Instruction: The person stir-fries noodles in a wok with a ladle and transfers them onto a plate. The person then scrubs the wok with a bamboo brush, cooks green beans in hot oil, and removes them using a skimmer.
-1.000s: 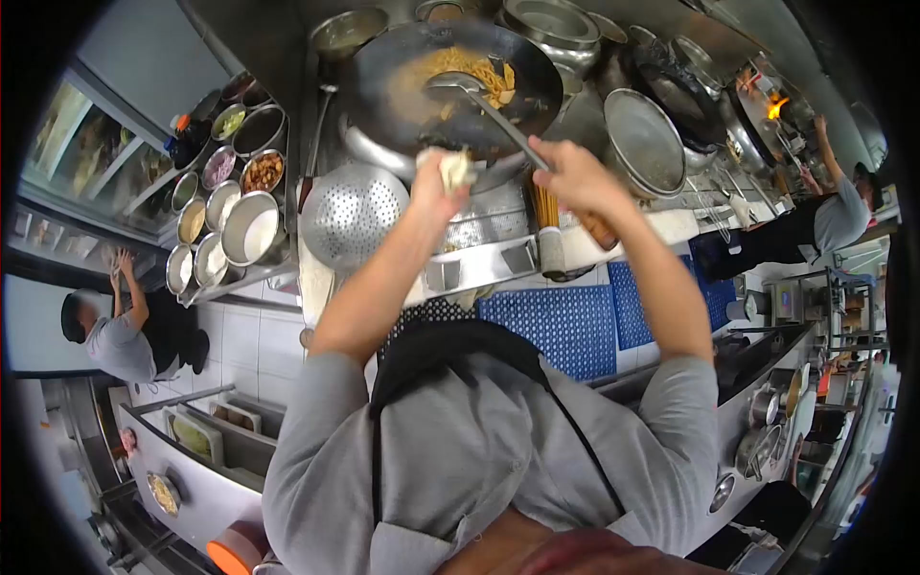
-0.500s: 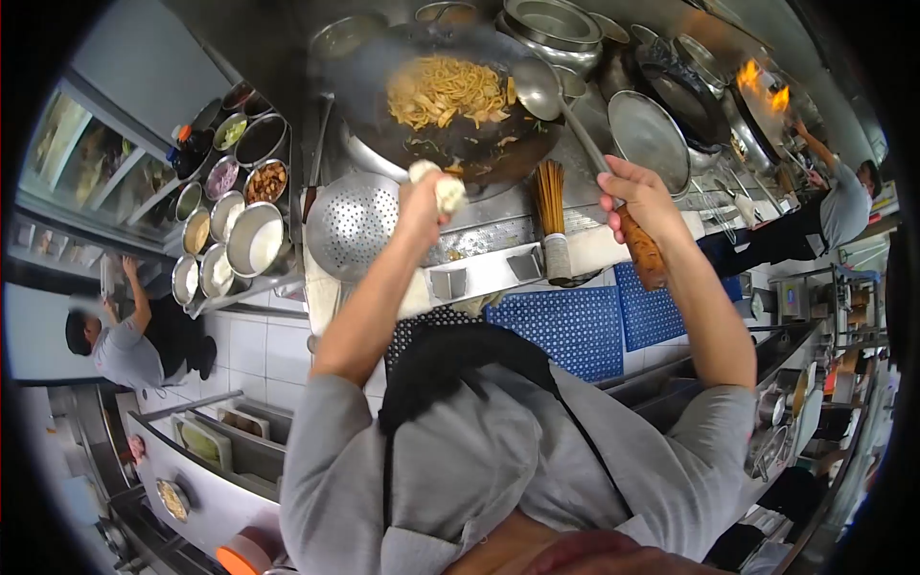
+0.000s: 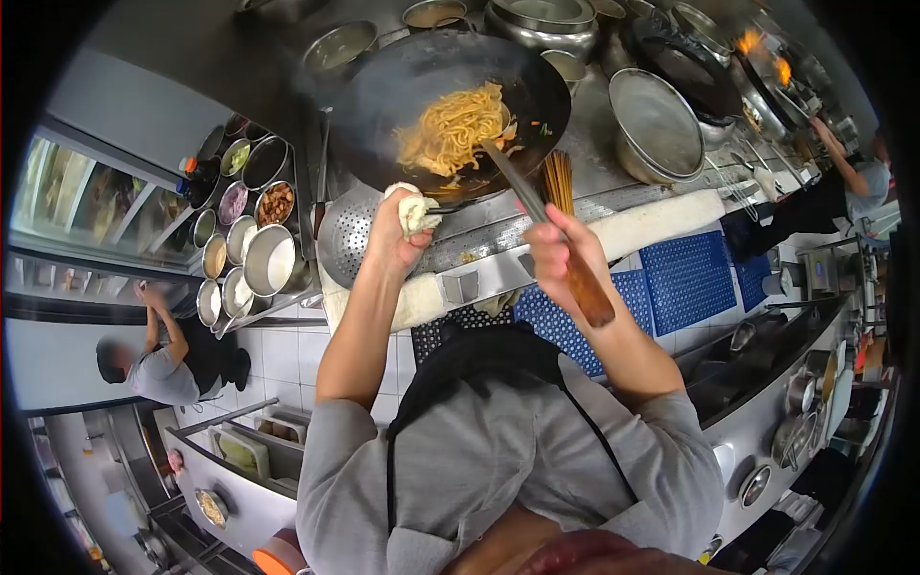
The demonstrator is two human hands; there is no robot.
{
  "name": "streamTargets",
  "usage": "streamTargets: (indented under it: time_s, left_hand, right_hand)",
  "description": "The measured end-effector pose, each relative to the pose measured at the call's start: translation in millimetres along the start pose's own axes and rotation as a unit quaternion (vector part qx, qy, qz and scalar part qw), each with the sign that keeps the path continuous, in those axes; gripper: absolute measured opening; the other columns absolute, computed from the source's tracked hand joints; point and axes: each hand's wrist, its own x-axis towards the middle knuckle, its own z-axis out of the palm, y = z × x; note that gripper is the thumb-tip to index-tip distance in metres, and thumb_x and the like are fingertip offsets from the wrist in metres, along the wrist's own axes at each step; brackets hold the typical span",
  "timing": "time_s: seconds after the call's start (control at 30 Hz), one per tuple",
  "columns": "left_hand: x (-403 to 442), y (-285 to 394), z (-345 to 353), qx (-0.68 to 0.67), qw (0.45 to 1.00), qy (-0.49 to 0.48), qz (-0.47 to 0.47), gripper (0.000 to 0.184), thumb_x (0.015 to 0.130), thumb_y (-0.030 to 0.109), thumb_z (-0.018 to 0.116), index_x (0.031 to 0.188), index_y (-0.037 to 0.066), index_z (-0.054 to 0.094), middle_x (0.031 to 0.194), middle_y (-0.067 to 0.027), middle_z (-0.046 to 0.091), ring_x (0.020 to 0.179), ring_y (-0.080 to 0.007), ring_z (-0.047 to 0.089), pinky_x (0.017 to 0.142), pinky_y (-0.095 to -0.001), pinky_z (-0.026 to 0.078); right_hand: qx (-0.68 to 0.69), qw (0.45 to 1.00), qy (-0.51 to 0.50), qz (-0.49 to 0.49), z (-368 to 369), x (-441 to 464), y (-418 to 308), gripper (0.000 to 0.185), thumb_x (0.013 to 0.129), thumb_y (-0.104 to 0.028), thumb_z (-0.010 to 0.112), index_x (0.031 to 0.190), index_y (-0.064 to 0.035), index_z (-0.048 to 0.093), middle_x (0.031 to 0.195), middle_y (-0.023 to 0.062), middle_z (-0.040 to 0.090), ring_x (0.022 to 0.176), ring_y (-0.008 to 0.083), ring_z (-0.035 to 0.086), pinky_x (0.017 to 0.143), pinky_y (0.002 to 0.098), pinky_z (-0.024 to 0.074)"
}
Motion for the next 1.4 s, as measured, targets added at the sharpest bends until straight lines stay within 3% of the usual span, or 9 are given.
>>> streamTargets:
  time_s: [0.27,0.43,0.53,0.8,1.03,1.07,1.17,1.27,1.4]
  left_hand:
    - [-9.0,-20.8,5.3,-0.035,0.999,0.023,-0.034,0.011,0.079,0.021,0.062,0.079,0.01,0.059,0.069,-0.0067,0.063,0.053,-0.0214,0.06,0.033,-0.0266,0.041]
    - [-9.2,-18.5,1.5,-0.038,0.996,0.028,-0.073,0.012,0.078,0.021,0.064,0.084,0.01,0.062,0.077,-0.0073,0.065,0.064,-0.0237,0.063,0.043,-0.0313,0.049]
    - [-9.3,-15.9,-1.5,-0.022,0.994,0.045,-0.093,0.02,0.081,0.024,0.065,0.096,0.012,0.062,0.093,-0.0084,0.066,0.082,-0.0283,0.063,0.058,-0.038,0.053]
    - [-15.3,-16.8,15.2,-0.005,0.991,0.106,-0.076,0.022,0.082,0.018,0.064,0.103,0.011,0.061,0.101,-0.0134,0.065,0.096,-0.0362,0.063,0.08,-0.0527,0.054]
    - [-17.1,-15.0,14.8,0.017,0.988,0.14,-0.067,0.021,0.086,0.027,0.071,0.1,0.015,0.062,0.098,-0.0083,0.067,0.094,-0.0274,0.064,0.076,-0.046,0.056]
    - [-17.2,-14.5,15.4,0.023,0.988,0.135,-0.072,0.021,0.085,0.026,0.072,0.099,0.015,0.062,0.097,-0.008,0.066,0.092,-0.0283,0.064,0.075,-0.0456,0.056]
    - [-23.2,-19.0,22.6,0.003,0.991,0.119,-0.059,0.021,0.085,0.027,0.073,0.098,0.015,0.061,0.095,-0.0078,0.065,0.092,-0.0299,0.064,0.076,-0.0473,0.056]
    - [-23.3,-19.1,23.4,-0.038,0.985,0.087,-0.142,0.02,0.082,0.022,0.071,0.097,0.013,0.061,0.097,-0.0119,0.062,0.093,-0.0327,0.063,0.081,-0.0548,0.055]
    - [-2.3,-29.7,12.3,-0.051,0.989,0.079,-0.115,0.012,0.079,0.012,0.065,0.09,0.01,0.059,0.098,-0.0144,0.061,0.093,-0.0331,0.062,0.084,-0.0581,0.056]
  right_hand:
    - [-0.404,0.867,0.249,0.154,-135.9,-55.7,-14.3,0.037,0.092,-0.036,0.062,0.113,-0.0066,0.066,0.072,0.0047,0.064,0.052,0.0146,0.061,0.047,0.029,0.0532]
    - [-0.854,0.382,0.348,0.054,-351.0,-34.4,-31.7,0.041,0.082,-0.03,0.064,0.114,-0.0048,0.062,0.1,0.0191,0.07,0.088,0.0342,0.07,0.078,0.0511,0.0549]
    - [-0.922,0.237,0.3,0.063,-369.7,-0.8,-41.0,0.038,0.083,-0.024,0.061,0.119,-0.0097,0.062,0.116,0.0194,0.067,0.111,0.034,0.064,0.099,0.0564,0.0418]
    - [-0.976,0.112,0.181,0.039,-410.3,-2.6,-53.1,0.048,0.09,-0.019,0.05,0.137,-0.0105,0.051,0.142,0.0154,0.05,0.132,0.0333,0.046,0.113,0.0504,0.0269]
    - [-0.903,0.286,0.243,0.211,-422.0,4.1,-60.6,0.046,0.093,-0.027,0.053,0.133,-0.0064,0.057,0.151,0.0132,0.039,0.144,0.0378,0.024,0.115,0.0442,0.0314]
    - [-0.965,0.171,0.175,0.095,-426.6,-5.7,-63.2,0.04,0.088,-0.025,0.056,0.123,-0.007,0.063,0.12,0.0207,0.065,0.109,0.0361,0.065,0.093,0.0457,0.0516]
    - [-0.901,0.337,0.208,0.178,-371.2,-14.3,-79.4,0.035,0.086,-0.03,0.061,0.101,0.0001,0.07,0.097,0.0208,0.071,0.097,0.0322,0.07,0.083,0.0432,0.0553]
    - [-0.587,0.748,0.239,0.197,-250.6,-72.2,-81.8,0.051,0.094,-0.047,0.057,0.106,0.0013,0.068,0.095,0.017,0.072,0.092,0.03,0.07,0.071,0.0426,0.0579]
    - [-0.259,0.956,0.126,0.062,-72.6,-70.0,-36.3,0.045,0.101,-0.041,0.049,0.12,-0.0005,0.055,0.108,0.0192,0.069,0.089,0.0306,0.07,0.068,0.0383,0.0588]
